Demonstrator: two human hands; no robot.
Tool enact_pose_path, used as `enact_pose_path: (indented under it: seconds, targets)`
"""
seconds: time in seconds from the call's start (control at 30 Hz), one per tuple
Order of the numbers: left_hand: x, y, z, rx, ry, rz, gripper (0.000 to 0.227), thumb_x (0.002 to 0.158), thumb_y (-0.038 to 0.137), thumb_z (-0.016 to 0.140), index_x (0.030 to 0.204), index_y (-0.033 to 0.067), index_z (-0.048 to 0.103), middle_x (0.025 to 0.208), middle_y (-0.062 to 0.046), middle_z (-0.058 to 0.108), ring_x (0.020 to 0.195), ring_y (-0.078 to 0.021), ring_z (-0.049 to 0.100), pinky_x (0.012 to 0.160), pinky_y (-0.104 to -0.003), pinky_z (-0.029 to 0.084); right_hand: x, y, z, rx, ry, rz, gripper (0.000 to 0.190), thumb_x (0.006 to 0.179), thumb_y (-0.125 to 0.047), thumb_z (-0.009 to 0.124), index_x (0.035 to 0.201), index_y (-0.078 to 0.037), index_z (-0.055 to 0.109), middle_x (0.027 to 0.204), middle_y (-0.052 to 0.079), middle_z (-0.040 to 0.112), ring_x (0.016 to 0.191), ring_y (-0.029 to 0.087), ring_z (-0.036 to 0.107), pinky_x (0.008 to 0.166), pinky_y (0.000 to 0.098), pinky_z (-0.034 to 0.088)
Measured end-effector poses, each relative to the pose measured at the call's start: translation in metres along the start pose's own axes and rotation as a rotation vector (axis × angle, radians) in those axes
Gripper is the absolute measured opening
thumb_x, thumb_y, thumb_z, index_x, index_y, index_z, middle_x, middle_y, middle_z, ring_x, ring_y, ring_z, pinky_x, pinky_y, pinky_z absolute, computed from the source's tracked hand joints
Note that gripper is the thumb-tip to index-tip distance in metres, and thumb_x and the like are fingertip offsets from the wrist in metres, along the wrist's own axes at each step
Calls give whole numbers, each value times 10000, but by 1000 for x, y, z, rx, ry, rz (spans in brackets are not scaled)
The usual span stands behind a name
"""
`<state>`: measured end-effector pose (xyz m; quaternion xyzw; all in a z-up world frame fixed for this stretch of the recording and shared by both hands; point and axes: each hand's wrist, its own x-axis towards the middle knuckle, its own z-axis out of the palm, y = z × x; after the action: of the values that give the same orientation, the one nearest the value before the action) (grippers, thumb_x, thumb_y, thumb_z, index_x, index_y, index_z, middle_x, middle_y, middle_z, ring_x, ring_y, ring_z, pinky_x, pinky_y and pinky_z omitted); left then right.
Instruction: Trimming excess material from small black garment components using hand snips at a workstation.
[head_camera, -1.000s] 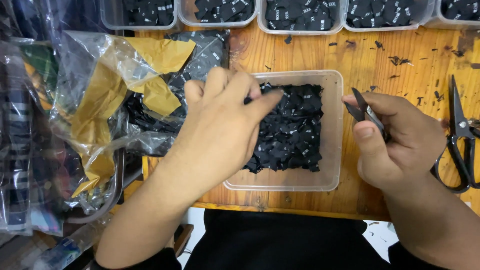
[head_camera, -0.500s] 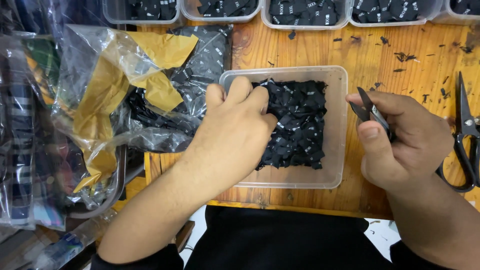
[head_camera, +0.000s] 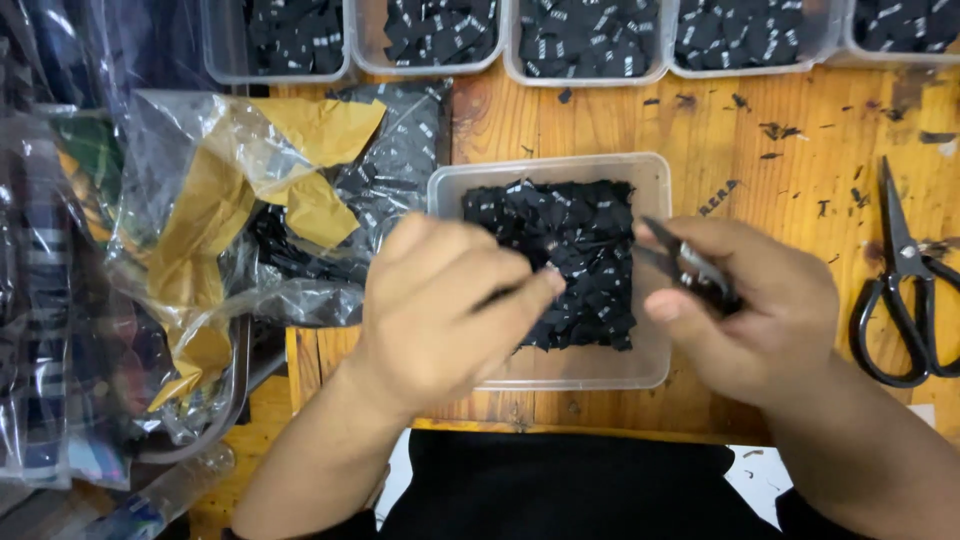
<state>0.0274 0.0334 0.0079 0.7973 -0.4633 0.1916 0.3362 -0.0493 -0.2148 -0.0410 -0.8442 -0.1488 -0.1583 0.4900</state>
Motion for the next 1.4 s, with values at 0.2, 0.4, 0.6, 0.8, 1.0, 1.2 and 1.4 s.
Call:
enact_pose_path:
  seconds: [0.2, 0.4, 0.6, 0.8, 1.0, 1.2, 1.4]
  targets:
    - [2, 7, -2, 2, 229, 260, 138, 908, 18, 819, 862, 73, 701, 799, -49, 690, 691, -172, 596, 643, -314, 363, 2, -30, -6, -46, -77, 202, 389, 895, -224, 722, 1212, 0, 697, 706, -17, 606, 535, 72, 447, 546, 211, 415]
    - [-3, -2, 3, -15, 62, 46, 150, 942, 128, 846, 882, 112, 709, 850, -48, 703, 807, -222, 581, 734, -369, 359, 1, -11, -8, -146, 13, 36, 287, 919, -105, 721, 1120, 99, 703, 915, 173, 766, 592, 131, 672, 483, 231, 536]
    - [3, -13, 22, 103, -265, -210, 80, 976, 123, 731, 1029, 116, 792, 919, -25, 582, 884, -290, 522, 682, -429, 395, 3, -6, -6, -88, 111, 313, 166, 1053, 5, 657, 1203, 39, 720, 849, 38, 638, 639, 86, 480, 641, 216, 407]
    - [6, -13, 36, 393, -592, -217, 448, 899, 452, 731, 1234, 155, 744, 948, -25, 653, 949, -284, 567, 718, -428, 464, 4, -9, -6, -37, 84, 265, 194, 1018, -31, 657, 1201, 15, 702, 681, -16, 532, 560, 72, 398, 562, 222, 345]
    - [-2, -17, 45, 462, -492, -159, 103, 781, 91, 676, 780, 187, 713, 773, -14, 587, 872, -307, 528, 683, -430, 402, 4, -12, -6, -24, 41, 297, 213, 1011, -62, 644, 1202, 14, 697, 651, -14, 503, 549, 82, 406, 553, 229, 352]
    - [1, -13, 33, 240, -342, -211, 184, 938, 122, 650, 774, 175, 716, 726, 6, 472, 790, -274, 477, 643, -413, 372, 7, -14, -6, -58, 43, 321, 225, 992, -86, 656, 1193, -7, 721, 703, 1, 585, 581, 90, 464, 574, 229, 386]
    - [9, 12, 14, -259, -94, -311, 135, 971, 87, 756, 1105, 97, 767, 804, -20, 518, 772, -220, 504, 711, -341, 435, 12, -19, -1, -69, -44, 234, 252, 931, -141, 746, 1164, -47, 729, 706, -33, 634, 542, 57, 491, 530, 206, 422]
